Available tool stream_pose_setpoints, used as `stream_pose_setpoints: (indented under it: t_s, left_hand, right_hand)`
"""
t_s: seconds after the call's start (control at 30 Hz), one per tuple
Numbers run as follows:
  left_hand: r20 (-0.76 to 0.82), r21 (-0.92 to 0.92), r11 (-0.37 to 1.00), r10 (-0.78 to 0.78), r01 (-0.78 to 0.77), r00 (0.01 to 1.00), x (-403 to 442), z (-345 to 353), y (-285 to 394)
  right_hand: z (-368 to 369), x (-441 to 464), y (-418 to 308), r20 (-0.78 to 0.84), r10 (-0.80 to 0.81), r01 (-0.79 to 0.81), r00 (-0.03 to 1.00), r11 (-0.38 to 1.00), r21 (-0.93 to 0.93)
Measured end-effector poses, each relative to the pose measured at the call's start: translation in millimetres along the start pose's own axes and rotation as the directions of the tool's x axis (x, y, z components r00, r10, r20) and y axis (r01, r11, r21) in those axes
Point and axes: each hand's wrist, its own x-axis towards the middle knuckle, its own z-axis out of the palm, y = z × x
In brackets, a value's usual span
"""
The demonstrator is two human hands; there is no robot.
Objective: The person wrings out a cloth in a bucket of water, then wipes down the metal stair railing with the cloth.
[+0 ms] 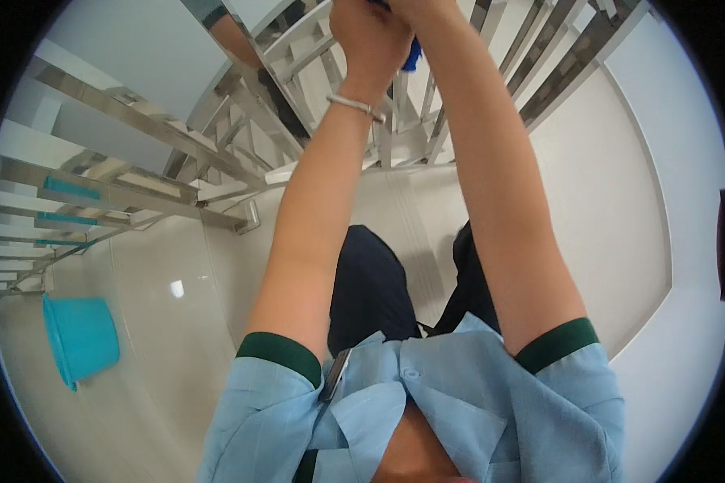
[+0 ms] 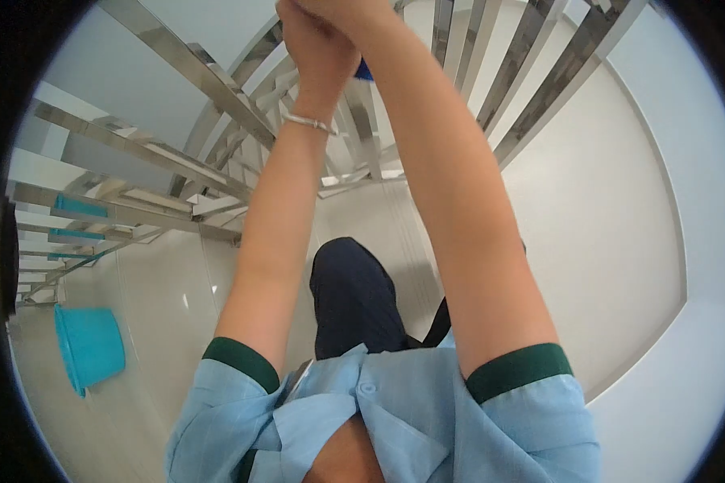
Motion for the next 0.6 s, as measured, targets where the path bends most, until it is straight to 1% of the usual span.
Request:
stream_pose_setpoints:
  t_s: [0.07,0.1,0.17,0.2,0.23,0.3,0.33,0.37,0.4,0.47,0.5,0.53,0.57,0.6]
  left_hand:
    - [0.060,0.154,0.985,-0.087,0.077,0.994,-33.9,-0.3,-10.0]
    - [0.052,0.162,0.983,-0.099,0.090,0.994,-55.1,1.0,-30.7]
    - [-0.018,0.189,0.976,-0.107,0.109,0.994,-98.5,4.4,-70.7]
    - [-0.049,0.203,0.971,-0.117,0.125,0.992,-121.2,5.2,-85.8]
    - [-0.047,0.215,0.967,-0.133,0.140,0.990,-147.9,2.9,-99.5]
    - [0.042,0.304,0.927,-0.243,0.219,0.969,-205.6,-3.7,-126.9]
    - [0.075,0.348,0.899,-0.309,0.266,0.948,-231.1,-6.8,-137.8]
    - [0.068,0.346,0.898,-0.314,0.273,0.947,-254.9,-5.1,-149.2]
    - [0.038,0.361,0.865,-0.388,0.349,0.921,-276.2,-4.4,-165.2]
    - [-0.019,0.393,0.782,-0.519,0.484,0.855,-307.1,-11.1,-185.0]
    - [-0.043,0.396,0.743,-0.572,0.540,0.819,-313.4,-15.2,-188.0]
    - [-0.046,0.385,0.759,-0.552,0.525,0.832,-310.0,-13.7,-187.0]
    - [0.010,0.495,0.733,-0.542,0.467,0.840,-304.8,-12.4,-186.3]
    - [0.062,0.603,0.689,-0.543,0.402,0.838,-306.3,-15.4,-179.5]
  right_hand:
    - [-3.7,-26.8,16.5,0.007,0.056,-0.057,0.998,0.993,0.102]
    - [-0.1,-41.1,37.1,0.021,0.085,-0.087,0.996,0.984,0.158]
    - [-2.2,-85.7,78.2,0.054,0.126,-0.123,0.991,0.990,-0.064]
    - [-5.2,-100.9,85.6,0.072,0.197,-0.191,0.978,0.978,-0.086]
    - [-7.8,-119.8,97.1,0.088,0.280,-0.270,0.956,0.956,-0.110]
    - [-6.5,-182.5,151.8,0.141,0.407,-0.414,0.902,0.910,0.019]
    - [-4.3,-207.5,170.7,0.157,0.442,-0.444,0.883,0.896,-0.019]
    - [-4.9,-225.4,185.2,0.176,0.466,-0.463,0.867,0.884,-0.062]
    - [-3.9,-237.7,199.0,0.183,0.461,-0.458,0.868,0.887,-0.060]
    - [-1.5,-252.5,206.9,0.169,0.581,-0.569,0.796,0.814,-0.119]
    - [0.7,-257.4,196.5,0.165,0.568,-0.557,0.806,0.823,-0.111]
    - [1.0,-258.0,186.5,0.127,0.599,-0.595,0.791,0.801,-0.067]
    - [1.5,-250.8,182.4,0.091,0.620,-0.620,0.780,0.784,-0.025]
    - [-1.1,-251.6,187.1,0.091,0.597,-0.598,0.797,0.801,-0.022]
